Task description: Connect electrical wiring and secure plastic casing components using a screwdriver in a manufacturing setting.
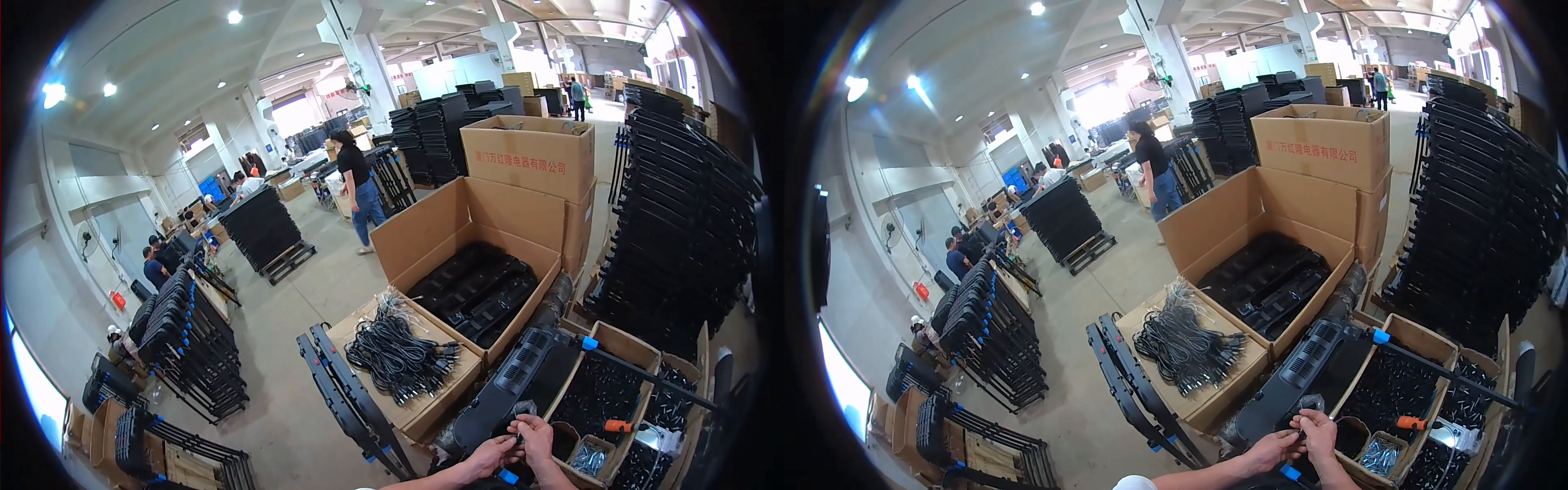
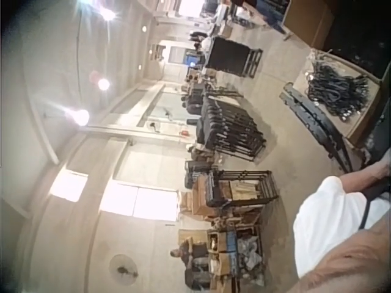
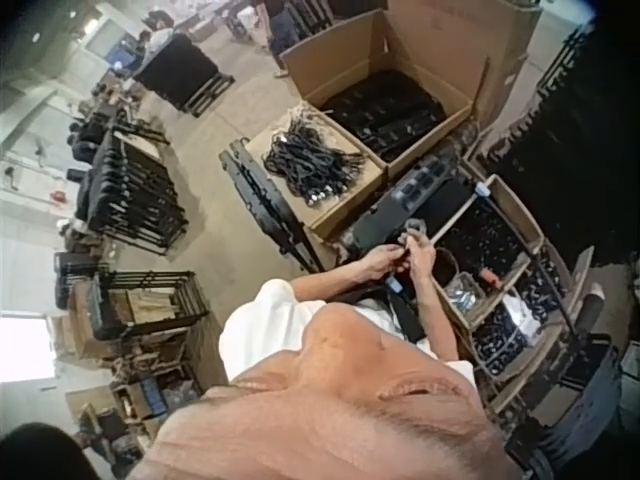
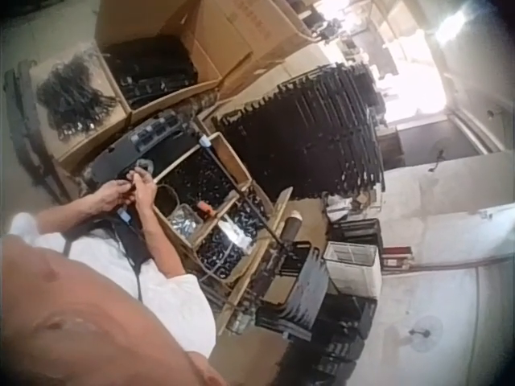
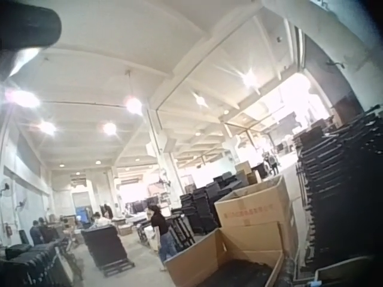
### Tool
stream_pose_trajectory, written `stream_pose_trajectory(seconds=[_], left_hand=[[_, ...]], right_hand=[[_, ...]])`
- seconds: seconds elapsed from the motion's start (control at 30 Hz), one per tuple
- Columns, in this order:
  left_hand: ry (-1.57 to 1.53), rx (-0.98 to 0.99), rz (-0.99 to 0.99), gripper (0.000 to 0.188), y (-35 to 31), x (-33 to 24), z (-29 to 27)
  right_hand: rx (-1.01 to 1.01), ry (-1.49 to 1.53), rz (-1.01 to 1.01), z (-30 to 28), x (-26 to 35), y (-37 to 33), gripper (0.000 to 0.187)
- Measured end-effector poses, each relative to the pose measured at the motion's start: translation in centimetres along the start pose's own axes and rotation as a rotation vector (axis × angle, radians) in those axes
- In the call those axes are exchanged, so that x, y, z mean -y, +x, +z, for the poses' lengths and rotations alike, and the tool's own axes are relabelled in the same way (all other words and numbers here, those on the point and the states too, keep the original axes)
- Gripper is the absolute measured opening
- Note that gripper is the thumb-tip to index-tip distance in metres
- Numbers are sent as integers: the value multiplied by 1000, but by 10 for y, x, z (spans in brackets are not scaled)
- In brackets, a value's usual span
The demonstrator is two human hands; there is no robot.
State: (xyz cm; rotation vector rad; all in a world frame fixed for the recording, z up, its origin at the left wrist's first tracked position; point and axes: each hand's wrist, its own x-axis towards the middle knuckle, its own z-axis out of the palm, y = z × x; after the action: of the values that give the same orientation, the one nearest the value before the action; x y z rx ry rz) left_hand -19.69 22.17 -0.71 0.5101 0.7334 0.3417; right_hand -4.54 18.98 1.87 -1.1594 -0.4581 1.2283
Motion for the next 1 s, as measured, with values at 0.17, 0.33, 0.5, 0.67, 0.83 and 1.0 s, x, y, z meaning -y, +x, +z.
stream_pose_trajectory(seconds=[0.17, 0.33, 0.5, 0.67, 0.83, 1.0], left_hand=[[-36, -3, 35, 30, 0, 4, -5], [-75, 32, 51, 33, -1, 6, -11], [-95, -6, 51, 34, -7, 2, -10], [-72, -2, 27, 33, -7, 0, -8], [-114, -6, 57, 32, -5, 5, -13], [-134, -2, 56, 33, 0, 10, -19]], right_hand=[[14, -26, -9, 2, -3, 1, 19], [23, -6, -14, -1, -6, 4, 19], [43, -19, -26, -1, -8, 3, 19], [26, -20, -14, 4, -8, 1, 18], [65, -70, -6, 3, -7, 2, 17], [178, -484, -69, -5, -11, 3, 16]])
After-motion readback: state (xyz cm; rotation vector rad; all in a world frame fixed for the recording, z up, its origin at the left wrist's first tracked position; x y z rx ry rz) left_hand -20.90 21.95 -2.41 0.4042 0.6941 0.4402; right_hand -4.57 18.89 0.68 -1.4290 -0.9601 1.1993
